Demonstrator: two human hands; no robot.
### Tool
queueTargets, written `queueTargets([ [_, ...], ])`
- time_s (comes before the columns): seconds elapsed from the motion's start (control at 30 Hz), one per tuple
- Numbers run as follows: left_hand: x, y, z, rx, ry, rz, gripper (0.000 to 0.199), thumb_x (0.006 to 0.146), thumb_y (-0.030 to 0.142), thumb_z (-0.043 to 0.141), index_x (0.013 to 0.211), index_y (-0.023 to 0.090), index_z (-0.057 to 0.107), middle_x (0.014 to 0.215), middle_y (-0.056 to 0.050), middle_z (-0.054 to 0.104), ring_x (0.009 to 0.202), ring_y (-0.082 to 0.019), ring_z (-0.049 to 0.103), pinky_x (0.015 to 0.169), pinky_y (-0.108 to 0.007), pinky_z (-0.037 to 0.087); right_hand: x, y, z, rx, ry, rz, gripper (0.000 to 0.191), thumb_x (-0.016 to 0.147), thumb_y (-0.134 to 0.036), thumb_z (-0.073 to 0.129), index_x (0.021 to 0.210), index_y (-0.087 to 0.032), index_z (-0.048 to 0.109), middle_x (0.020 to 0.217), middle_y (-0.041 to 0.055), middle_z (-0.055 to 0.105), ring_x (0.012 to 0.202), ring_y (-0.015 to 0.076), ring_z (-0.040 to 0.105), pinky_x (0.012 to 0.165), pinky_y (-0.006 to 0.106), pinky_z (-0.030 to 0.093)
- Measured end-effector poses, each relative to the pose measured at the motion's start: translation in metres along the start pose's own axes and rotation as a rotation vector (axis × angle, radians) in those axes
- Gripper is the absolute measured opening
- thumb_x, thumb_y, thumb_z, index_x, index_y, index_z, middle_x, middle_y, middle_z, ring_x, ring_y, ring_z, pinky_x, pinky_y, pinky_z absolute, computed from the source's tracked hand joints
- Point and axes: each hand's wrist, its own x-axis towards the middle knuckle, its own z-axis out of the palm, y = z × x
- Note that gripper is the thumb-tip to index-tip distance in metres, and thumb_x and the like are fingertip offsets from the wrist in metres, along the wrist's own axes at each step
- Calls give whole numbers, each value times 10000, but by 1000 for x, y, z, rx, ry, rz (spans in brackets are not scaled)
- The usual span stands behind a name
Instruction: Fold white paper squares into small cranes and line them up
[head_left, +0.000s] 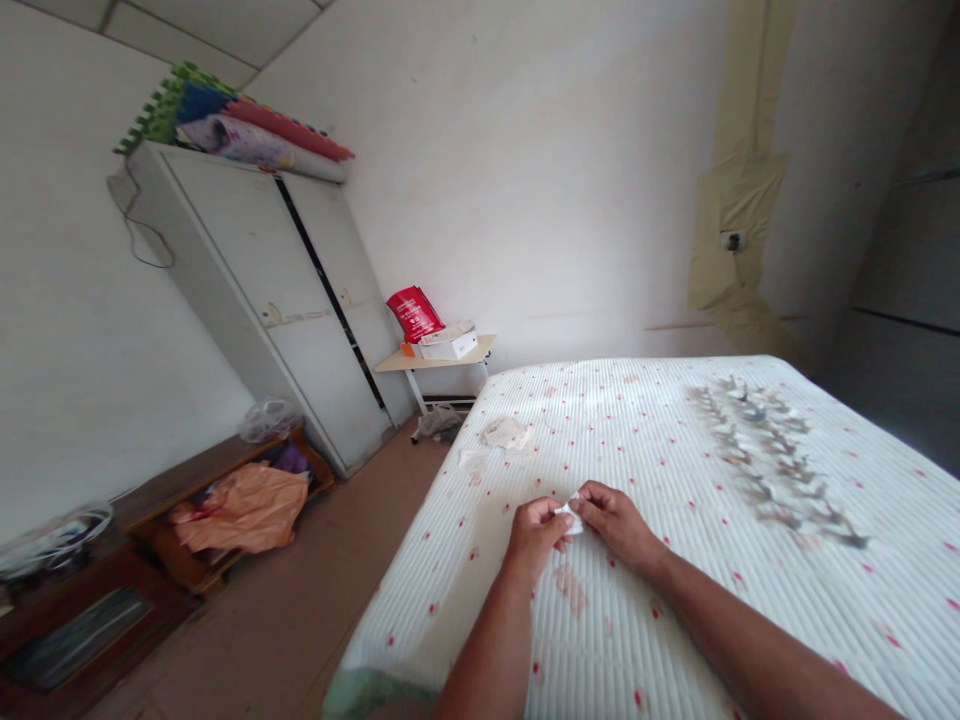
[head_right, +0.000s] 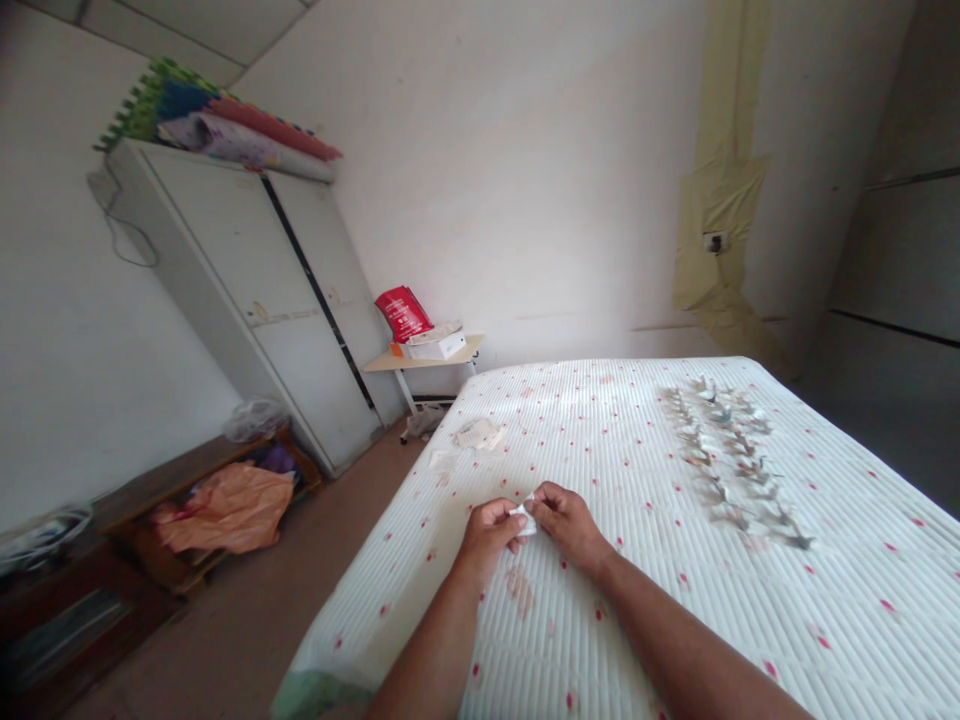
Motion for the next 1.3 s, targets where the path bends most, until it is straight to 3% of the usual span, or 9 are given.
queueTargets([
  [0.23,0,0,0,9,-14,3,197,620,300,618,633,113,558,513,13,539,434,-57,453,410,-170,324,2,0,-3,-67,100,3,340,754,-485,502,596,-184,494,473,-62,377,456,85,333,449,219,274],
  [0.37,1,-2,0,23,-17,-7,210,606,314,625,623,117,553,505,13,542,435,-64,457,408,-174,329,2,0,-5,19,0,33,310,751,-476,519,683,-175,550,503,-54,447,473,92,390,474,220,304],
  [0.5,2,-3,0,55,-20,-20,223,594,329,634,592,127,541,477,20,531,419,-62,446,405,-174,320,1,-1,-2,118,-113,17,311,723,-474,552,647,-173,533,562,-25,535,548,116,478,552,239,371],
  [0.7,1,1,2,58,-33,-25,173,597,296,609,620,132,560,494,21,533,437,-65,441,431,-182,331,2,-2,2,1,40,14,361,732,-488,524,551,-183,459,486,-61,389,478,88,351,474,220,283],
  [0.97,1,0,3,78,-1,55,101,577,226,597,588,130,568,502,30,509,460,-61,406,467,-183,320,2,-5,-3,-10,60,-8,369,751,-511,494,584,-182,505,484,-57,384,472,88,349,471,223,289],
  [1.13,6,-4,0,108,156,127,96,608,219,556,638,131,581,504,39,486,482,-72,394,486,-184,313,3,-10,-4,80,140,55,295,726,-490,539,792,-204,504,488,-78,393,420,80,328,413,213,255],
  [1.3,5,-5,2,334,311,267,60,630,191,547,637,165,601,593,15,555,603,-118,472,604,-208,368,2,-12,0,156,106,67,290,688,-458,594,759,-207,468,499,-79,419,406,71,347,410,209,273],
])
